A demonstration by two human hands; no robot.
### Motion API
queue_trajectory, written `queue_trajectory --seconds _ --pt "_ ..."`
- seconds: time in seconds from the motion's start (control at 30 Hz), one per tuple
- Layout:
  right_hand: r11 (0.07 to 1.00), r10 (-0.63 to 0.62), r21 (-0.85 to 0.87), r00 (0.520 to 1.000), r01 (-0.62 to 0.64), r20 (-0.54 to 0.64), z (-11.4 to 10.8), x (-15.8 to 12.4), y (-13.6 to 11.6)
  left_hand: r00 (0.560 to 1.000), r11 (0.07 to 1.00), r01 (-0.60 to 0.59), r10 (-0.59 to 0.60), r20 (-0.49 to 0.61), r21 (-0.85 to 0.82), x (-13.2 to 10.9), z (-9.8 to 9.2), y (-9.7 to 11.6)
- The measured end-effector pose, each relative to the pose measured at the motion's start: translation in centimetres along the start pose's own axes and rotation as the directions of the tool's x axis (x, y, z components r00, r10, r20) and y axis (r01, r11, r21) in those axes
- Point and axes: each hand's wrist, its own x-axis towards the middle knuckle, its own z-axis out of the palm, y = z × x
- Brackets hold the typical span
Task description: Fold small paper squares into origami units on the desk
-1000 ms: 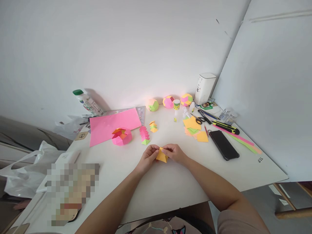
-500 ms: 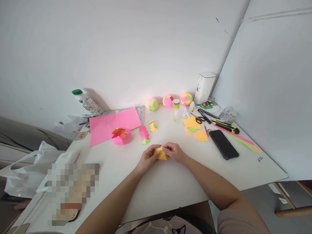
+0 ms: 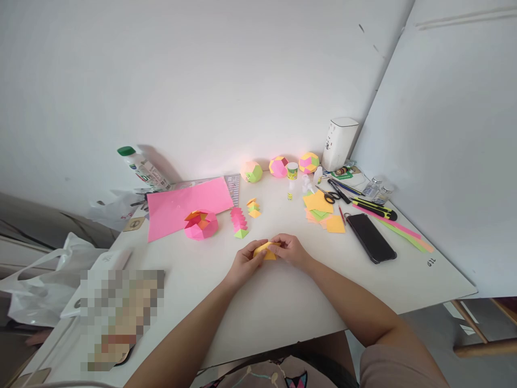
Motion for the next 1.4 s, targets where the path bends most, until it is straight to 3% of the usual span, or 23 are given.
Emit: queue_trajectory --seconds 0.27,1.4 --pt "0.997 0.019 0.078 1.0 -0.018 -0.021 0.0 0.1 -0.1 0.999 0.997 -0.032 0.029 0.037 0.076 -0.3 0.1 0.4" --pt "0.997 0.017 0.079 1.0 -0.017 0.004 -0.1 0.1 -0.2 0.996 0.988 -0.066 0.057 0.067 0.143 -0.5 0.2 1.1"
